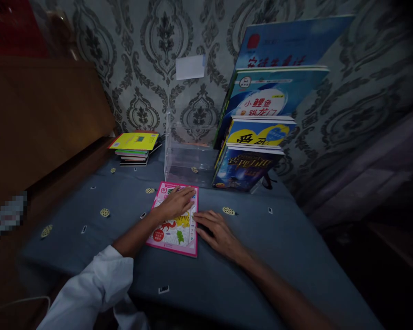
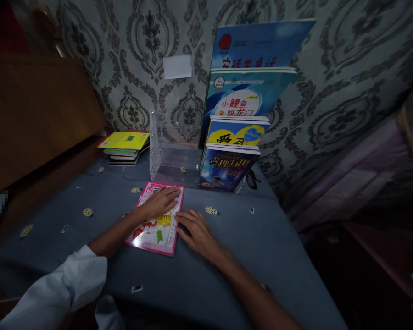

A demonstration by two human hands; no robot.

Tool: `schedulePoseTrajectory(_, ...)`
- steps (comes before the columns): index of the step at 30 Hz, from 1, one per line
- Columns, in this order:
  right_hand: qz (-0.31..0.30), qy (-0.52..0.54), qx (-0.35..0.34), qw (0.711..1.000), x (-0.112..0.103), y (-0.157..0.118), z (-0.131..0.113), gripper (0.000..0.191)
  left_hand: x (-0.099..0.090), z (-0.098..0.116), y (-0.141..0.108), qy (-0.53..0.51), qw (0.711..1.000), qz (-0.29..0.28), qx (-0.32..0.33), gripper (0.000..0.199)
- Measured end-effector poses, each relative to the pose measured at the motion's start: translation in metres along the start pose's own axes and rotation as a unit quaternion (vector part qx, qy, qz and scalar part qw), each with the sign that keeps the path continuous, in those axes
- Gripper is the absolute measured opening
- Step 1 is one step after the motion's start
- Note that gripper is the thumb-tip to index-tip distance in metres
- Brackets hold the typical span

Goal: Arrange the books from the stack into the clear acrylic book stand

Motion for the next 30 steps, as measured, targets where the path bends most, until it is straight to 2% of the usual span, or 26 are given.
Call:
schedulePoseTrajectory(3, 0.002, -0.002, 0.000, 1.000, -0.001, 0.001, -0.002, 0.034, -0.001, -0.007, -0.008, 0.011, 1.000, -0.001, 0.007, 0.043)
schedulePoseTrajectory(6, -0.008, -0.001, 0.003, 1.000, 0.000, 0.000, -0.001, 0.034, -0.003, -0.018, -0.025, 0.022, 1.000, 0.007, -0.001, 0.043)
schedulePoseTrajectory(12, -0.012, -0.009, 0.004, 1.000, 0.004, -0.001, 0.003, 0.034, -0.003, -0.048, -0.072, 0.002, 0.997, 0.047, -0.068, 0.044)
schedulePoseTrajectory(17, -0.013, -0.022, 0.009, 1.000, 0.005, -0.001, 0.004, 0.037, 0.007, -0.056, -0.081, -0.028, 0.991, 0.081, -0.099, 0.045)
schedulePoseTrajectory(23, 0.031, -0.011, -0.001, 0.999, 0.001, 0.000, 0.006, 0.030, 0.016, -0.043, -0.077, -0.016, 0.989, 0.104, -0.106, 0.044)
schedulePoseTrajectory(27, 0.070, -0.036, 0.025, 0.997, -0.007, 0.001, 0.008, 0.027, 0.018, -0.020, -0.071, -0.004, 0.989, 0.110, -0.101, 0.042)
schedulePoseTrajectory(30, 0.072, -0.063, 0.046, 0.994, -0.011, 0.000, 0.011, 0.026, 0.019, 0.004, -0.061, 0.004, 0.990, 0.106, -0.089, 0.041)
Point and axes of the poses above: each hand's wrist, its own y-axis towards the middle knuckle, its own x-axis out of the palm, z = x × y, the point moved 2 cm from there along y, towards the middle knuckle, and after that the axes turned 8 degrees about -z, right-handed, at the moved point
